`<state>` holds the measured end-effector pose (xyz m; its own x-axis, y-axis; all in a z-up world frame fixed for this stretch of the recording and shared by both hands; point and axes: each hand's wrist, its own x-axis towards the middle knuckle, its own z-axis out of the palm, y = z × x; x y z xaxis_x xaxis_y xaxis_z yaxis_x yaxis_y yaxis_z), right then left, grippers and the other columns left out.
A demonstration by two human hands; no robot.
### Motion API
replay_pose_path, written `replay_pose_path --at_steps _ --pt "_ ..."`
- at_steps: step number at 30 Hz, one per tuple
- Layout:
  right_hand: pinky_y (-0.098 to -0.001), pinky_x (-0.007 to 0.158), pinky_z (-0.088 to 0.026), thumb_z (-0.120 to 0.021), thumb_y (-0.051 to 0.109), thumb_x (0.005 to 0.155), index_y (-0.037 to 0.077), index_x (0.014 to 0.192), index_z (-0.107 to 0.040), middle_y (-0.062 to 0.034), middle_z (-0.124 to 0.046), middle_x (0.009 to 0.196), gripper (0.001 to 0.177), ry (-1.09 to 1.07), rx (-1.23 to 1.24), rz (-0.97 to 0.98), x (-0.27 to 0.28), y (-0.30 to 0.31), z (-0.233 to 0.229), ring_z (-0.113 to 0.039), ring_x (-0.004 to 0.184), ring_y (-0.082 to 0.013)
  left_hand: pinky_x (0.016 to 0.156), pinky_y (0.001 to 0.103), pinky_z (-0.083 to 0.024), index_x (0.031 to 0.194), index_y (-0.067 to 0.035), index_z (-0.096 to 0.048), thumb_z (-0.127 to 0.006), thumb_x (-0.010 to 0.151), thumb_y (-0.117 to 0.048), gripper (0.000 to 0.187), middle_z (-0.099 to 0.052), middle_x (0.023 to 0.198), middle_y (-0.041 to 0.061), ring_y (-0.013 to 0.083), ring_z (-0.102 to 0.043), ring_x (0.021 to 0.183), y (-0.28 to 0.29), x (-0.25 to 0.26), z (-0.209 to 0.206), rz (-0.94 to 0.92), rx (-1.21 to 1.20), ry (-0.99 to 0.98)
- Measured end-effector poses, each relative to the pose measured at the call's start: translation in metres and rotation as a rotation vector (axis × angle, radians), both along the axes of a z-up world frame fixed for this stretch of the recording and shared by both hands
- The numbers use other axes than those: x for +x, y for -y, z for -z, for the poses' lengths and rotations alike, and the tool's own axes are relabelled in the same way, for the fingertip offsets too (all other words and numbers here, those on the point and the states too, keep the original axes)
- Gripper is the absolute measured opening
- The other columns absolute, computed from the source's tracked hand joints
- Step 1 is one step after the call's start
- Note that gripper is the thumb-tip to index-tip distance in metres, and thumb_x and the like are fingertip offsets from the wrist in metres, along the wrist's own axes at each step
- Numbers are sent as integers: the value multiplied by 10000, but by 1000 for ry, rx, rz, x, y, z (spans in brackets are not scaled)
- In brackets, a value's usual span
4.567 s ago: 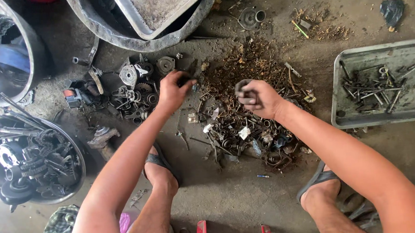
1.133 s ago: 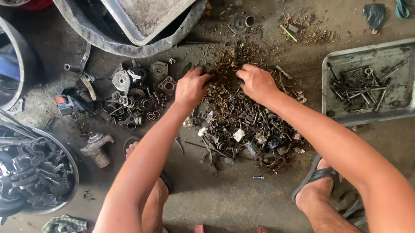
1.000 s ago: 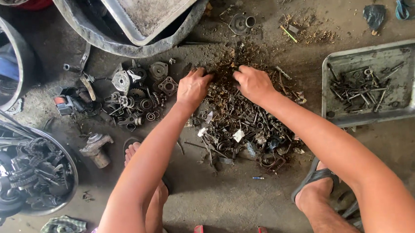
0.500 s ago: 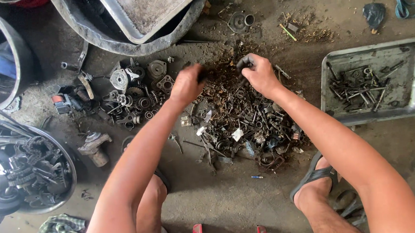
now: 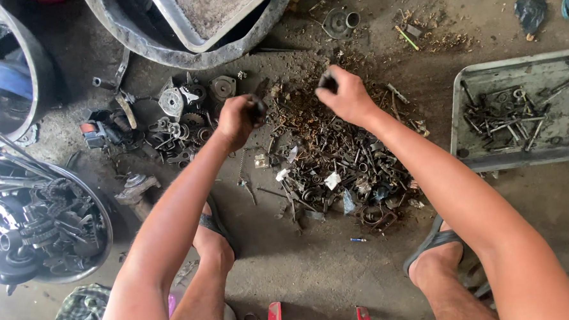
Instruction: The person sits on the floor and sorts through a large pile of mixed metal parts and debris. They pick up various items, including bolts, springs, and gears, and place selected pieces into a metal tray to the right.
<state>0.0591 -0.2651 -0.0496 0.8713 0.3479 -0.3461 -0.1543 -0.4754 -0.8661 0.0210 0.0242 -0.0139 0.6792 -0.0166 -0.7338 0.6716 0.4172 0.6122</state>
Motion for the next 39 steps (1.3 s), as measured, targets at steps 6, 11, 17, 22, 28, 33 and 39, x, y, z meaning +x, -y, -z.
replay_pose_path --at_steps 6,11,17,22,28,33,39 --pt "-380 690 -640 -599 179 998 -9 1077 -661 -158 -658 923 214 -332 402 102 -2 -37 -35 -690 814 -253 704 450 -621 1080 -129 -788 -835 801 -184 288 -773 858 121 338 -754 810 4 -20 -9 800 1082 473" --pt "-411 874 -613 -681 37 968 -39 1123 -672 -183 -672 993 173 146 -119 -286 -18 -65 -31 -710 960 -312 674 437 -631 1118 -219 -759 -787 811 -238 309 -742 868 38 277 -749 791 -5 -35 34 989 1271 638" --pt "-527 723 -645 -733 3 867 -36 1198 -634 -237 -649 1101 348 452 -295 -387 -41 -82 53 -715 960 -424 735 490 -617 1063 -48 -727 -810 793 -205 323 -741 879 162 386 -747 845 1 -26 34 928 1149 547" --pt "-553 626 -625 -619 26 897 -11 1154 -597 -209 -614 1033 261 474 -328 -432 -39 -89 70 -708 875 -417 796 474 -582 1079 -53 -742 -803 747 -255 393 -752 938 166 349 -738 947 -9 -26 12 541 798 272" --pt "-500 609 -624 -517 20 965 30 1055 -635 -180 -641 1000 149 582 -351 -516 -36 -89 35 -725 880 -378 546 292 -643 953 23 -709 -958 685 -22 369 -751 808 176 229 -759 676 -14 -26 -5 179 254 194" --pt "-490 624 -624 -467 38 995 27 1031 -628 -180 -643 988 166 465 -378 -529 -34 -95 22 -723 865 -384 726 373 -578 989 -116 -809 -898 786 -320 301 -776 878 111 248 -757 859 -35 -28 -22 713 685 278" --pt "-439 703 -639 -549 39 1011 9 1059 -673 -177 -670 987 136 540 -394 -649 -28 -92 -10 -738 934 -356 758 494 -632 952 -96 -817 -821 735 -224 253 -764 865 156 424 -740 847 -84 -15 -11 1400 964 412"
